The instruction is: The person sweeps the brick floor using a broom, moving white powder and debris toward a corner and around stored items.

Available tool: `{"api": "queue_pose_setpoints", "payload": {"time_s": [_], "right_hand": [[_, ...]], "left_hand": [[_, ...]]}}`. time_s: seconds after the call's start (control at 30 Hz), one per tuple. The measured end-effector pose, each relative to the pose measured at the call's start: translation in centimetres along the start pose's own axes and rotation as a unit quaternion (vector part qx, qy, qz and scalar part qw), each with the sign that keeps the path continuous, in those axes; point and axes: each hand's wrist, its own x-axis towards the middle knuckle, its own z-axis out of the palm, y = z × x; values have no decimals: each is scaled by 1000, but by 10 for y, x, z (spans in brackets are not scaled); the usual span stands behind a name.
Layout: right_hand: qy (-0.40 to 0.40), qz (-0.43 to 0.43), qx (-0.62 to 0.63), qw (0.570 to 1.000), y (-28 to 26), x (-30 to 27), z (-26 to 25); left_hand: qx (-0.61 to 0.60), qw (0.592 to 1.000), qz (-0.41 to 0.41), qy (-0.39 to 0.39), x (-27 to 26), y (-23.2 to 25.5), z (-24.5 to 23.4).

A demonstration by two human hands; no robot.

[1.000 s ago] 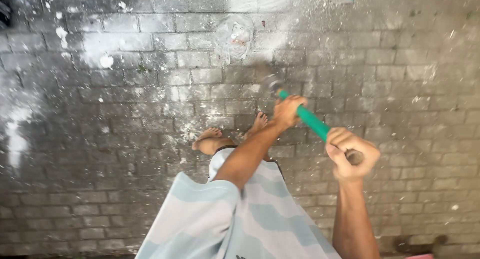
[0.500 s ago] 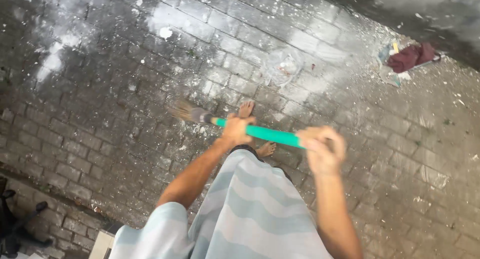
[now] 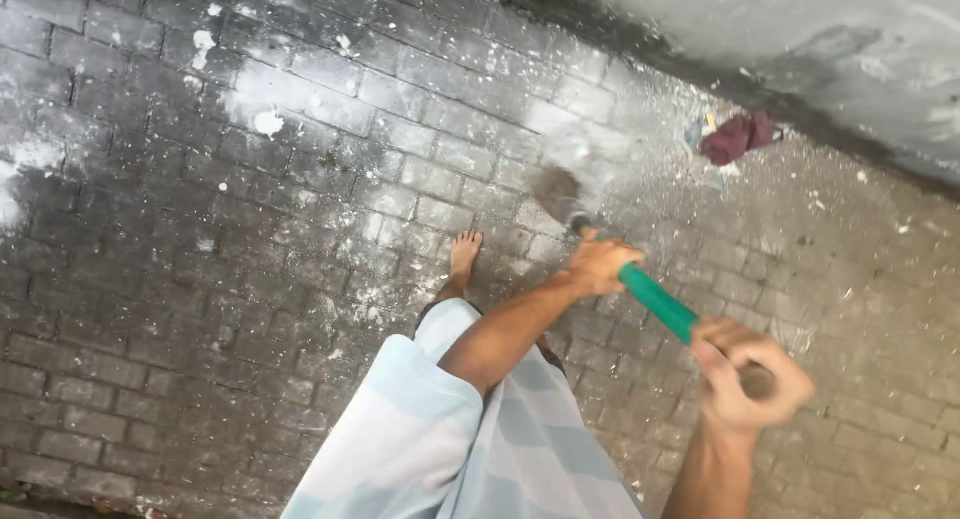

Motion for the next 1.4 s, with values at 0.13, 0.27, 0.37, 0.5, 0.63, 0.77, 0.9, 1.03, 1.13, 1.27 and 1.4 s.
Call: {"api": "queue_pose_setpoints", "payload": {"time_s": [0.13, 0.27, 0.37, 0.5, 0.63, 0.77, 0.9, 1.03, 1.13, 1.27, 1.4], "right_hand": [[-26, -73, 25, 997, -37, 31, -25], [-25, -23, 213, 976, 2, 67, -20], [-7, 158, 300, 941, 80, 55, 44], [-148, 158, 245, 945, 136, 22, 138], [-207, 53, 132, 968, 105, 50, 101], [-183, 44, -93, 978, 80, 116, 15], [-106, -16, -90, 990, 69, 155, -70], [-39, -75, 99, 991, 33, 187, -129], [-100, -76, 242, 962, 35, 224, -110], [-293, -57, 303, 905, 77, 254, 8], [-421, -43, 209, 882, 115, 239, 170]], "left_hand": [[-43, 997, 44, 52, -2, 45, -46], [-15, 990, -16, 141, -51, 6, -103], [51, 949, -221, 217, -110, -51, -141], [146, 877, -399, 224, -136, -111, -138], [147, 914, -284, 251, -74, -136, -84], [-13, 975, -192, 114, 96, -74, -1], [-1, 997, -67, 33, 194, 4, 19], [68, 997, 6, 25, 208, 58, -28], [82, 982, 63, 159, 185, 45, -88], [130, 962, 3, 239, 105, -51, -186], [242, 896, -194, 317, -7, -166, -266]]}}
